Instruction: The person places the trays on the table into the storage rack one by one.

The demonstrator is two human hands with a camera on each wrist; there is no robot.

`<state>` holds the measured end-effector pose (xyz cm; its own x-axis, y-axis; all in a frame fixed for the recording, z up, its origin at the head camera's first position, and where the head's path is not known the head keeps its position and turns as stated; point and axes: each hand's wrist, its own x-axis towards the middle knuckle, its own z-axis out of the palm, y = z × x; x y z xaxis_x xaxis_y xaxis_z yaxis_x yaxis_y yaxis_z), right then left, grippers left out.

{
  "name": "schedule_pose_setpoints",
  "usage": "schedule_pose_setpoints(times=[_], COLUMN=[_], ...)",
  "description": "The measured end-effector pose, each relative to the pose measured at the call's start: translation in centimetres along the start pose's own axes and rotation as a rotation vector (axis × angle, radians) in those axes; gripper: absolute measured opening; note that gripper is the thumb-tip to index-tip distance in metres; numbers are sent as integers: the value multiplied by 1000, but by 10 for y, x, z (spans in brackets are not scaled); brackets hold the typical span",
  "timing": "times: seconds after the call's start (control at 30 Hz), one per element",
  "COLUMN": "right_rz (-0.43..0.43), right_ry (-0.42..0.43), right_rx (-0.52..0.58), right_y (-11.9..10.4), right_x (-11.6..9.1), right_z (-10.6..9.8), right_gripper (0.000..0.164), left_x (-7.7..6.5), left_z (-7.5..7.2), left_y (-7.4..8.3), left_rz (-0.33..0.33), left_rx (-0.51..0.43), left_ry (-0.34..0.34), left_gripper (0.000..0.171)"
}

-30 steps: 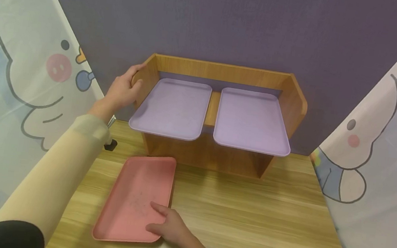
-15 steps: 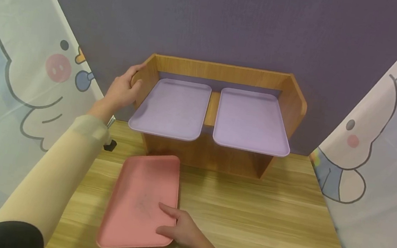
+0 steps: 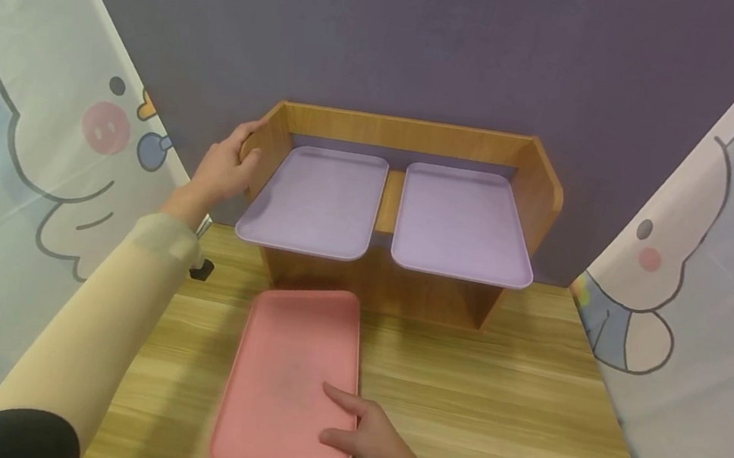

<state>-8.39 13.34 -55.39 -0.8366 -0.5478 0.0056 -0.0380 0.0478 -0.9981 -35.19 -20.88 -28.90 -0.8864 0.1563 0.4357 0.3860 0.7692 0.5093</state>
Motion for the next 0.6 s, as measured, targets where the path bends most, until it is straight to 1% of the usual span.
schedule_pose_setpoints(times=[0.17, 0.27, 0.43, 0.53, 0.6], right_rz=[-3, 22, 24, 13, 21], right_ry=[13, 25, 70, 127, 163], right_rx=[13, 30, -43, -121, -134], right_y=[5, 7, 9, 10, 11], right_x=[-13, -20, -31, -38, -42], right_z=[-15, -24, -41, -51, -58], right_gripper=[73, 73, 71, 70, 69], left_x=[0, 0, 0, 0, 1], left_z=[0, 0, 0, 0, 0], left_y=[0, -1, -3, -3, -3], left_rz=[1, 0, -8, -10, -9], left_rx=[-2, -8, -7, -4, 0], left_ry=[-1, 2, 7, 3, 1], left_gripper=[60, 60, 60, 60, 59])
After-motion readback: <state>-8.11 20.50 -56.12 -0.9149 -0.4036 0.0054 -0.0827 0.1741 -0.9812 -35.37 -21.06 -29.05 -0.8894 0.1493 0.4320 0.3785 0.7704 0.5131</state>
